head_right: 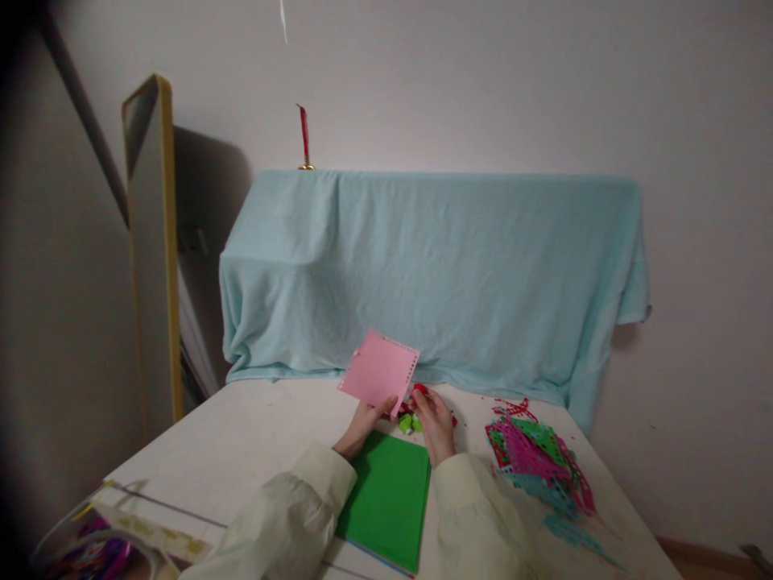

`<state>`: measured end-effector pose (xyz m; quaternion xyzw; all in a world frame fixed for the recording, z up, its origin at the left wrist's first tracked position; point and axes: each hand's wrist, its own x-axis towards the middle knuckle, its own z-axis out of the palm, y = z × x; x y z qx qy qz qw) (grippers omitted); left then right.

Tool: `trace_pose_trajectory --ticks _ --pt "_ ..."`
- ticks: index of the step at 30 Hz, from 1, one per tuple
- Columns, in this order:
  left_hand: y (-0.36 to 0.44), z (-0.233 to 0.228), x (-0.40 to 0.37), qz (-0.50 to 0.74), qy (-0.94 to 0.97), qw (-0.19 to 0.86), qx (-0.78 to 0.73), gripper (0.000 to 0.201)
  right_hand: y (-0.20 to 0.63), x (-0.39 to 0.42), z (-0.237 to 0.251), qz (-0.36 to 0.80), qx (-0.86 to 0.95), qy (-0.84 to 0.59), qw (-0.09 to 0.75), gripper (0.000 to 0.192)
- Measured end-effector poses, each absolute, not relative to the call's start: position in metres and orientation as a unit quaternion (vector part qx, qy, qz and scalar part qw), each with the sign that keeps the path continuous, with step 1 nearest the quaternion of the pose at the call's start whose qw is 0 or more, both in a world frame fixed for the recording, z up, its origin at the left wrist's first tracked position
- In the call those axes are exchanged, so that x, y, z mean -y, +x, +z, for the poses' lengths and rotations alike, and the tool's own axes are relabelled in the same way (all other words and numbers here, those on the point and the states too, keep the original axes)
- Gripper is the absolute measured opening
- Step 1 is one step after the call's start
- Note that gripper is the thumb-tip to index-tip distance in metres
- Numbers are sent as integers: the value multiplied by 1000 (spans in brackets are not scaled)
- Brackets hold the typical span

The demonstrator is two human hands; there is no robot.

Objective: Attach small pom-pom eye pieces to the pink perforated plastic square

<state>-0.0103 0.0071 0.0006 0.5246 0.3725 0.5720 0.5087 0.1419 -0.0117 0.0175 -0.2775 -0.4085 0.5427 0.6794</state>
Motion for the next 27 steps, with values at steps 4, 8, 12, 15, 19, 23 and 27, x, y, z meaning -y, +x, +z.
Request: trace_pose_trajectory --ticks 4,8,12,15,19,23,27 --pt "-10 4 -6 591 520 484 -382 47 142 10 16 536 428 -292 667 35" --pt "-11 6 -5 627 508 442 -394 45 142 9 14 532 455 -302 647 38" --pt "-12 8 -4 625 531 395 -413 36 141 7 11 523 481 -311 631 37" --pt "-13 11 -3 618 542 362 -439 36 140 5 8 522 489 -322 621 42" --pt "-14 14 -3 621 538 349 -451 38 139 5 7 528 489 -333 609 46" --pt "-14 14 -4 620 538 348 -453 39 138 9 13 528 484 -330 615 50" --pt "-14 10 -6 615 542 342 -459 38 138 16 22 545 449 -320 631 58"
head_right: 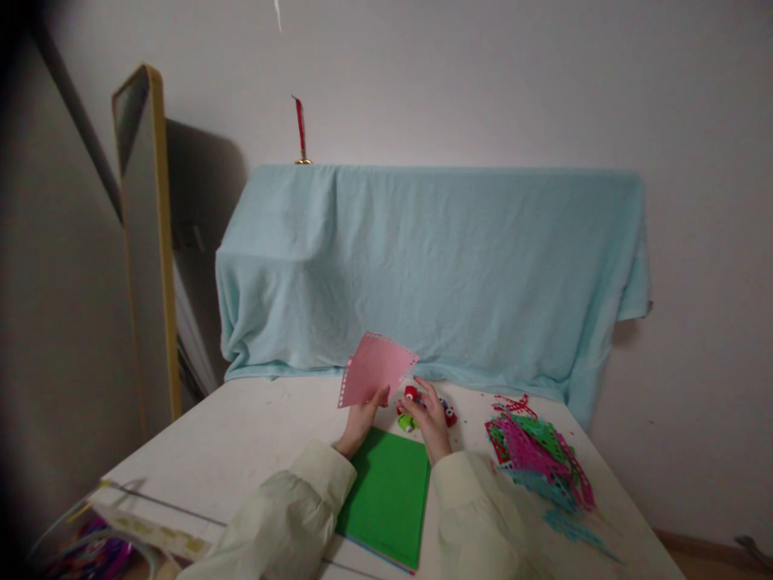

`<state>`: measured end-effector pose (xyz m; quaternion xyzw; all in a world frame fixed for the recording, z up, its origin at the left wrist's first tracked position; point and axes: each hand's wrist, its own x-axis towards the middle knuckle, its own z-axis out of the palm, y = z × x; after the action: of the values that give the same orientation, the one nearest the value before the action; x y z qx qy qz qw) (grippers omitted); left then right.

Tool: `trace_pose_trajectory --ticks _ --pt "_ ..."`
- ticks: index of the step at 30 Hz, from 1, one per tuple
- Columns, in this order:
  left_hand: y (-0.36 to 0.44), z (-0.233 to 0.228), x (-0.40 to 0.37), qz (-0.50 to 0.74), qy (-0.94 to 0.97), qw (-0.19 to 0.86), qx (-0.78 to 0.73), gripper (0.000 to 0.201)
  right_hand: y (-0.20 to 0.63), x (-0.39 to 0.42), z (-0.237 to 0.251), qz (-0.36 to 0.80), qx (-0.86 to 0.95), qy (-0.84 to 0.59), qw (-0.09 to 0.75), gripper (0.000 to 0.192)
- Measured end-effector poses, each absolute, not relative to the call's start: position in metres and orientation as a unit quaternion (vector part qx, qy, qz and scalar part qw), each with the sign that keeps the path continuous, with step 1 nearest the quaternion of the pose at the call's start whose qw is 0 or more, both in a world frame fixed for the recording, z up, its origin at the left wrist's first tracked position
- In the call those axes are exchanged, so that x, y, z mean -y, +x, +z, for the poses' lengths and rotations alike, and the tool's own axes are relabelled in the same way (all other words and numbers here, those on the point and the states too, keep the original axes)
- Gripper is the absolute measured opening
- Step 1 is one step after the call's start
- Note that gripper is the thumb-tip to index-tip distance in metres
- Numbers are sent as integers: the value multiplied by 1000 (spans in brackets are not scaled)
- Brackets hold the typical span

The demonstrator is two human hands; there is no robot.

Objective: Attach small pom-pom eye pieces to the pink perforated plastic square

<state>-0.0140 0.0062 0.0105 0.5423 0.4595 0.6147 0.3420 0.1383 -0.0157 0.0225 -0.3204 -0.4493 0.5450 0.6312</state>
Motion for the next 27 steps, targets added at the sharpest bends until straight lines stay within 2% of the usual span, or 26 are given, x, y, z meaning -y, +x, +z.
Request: trace_pose_trajectory --ticks 3,6,15,21,27 --pt "-14 7 -8 612 545 341 -461 39 140 18 26 558 445 -326 620 39" --pt "-15 5 -8 607 548 342 -463 40 141 18 25 547 454 -339 617 32" --pt "-14 5 -8 603 551 350 -459 40 139 17 27 519 453 -336 642 53" --pt "-13 6 -6 607 536 358 -465 38 140 16 27 507 471 -319 648 43" --pt "-14 7 -5 592 547 370 -461 36 142 11 22 497 477 -332 645 41"
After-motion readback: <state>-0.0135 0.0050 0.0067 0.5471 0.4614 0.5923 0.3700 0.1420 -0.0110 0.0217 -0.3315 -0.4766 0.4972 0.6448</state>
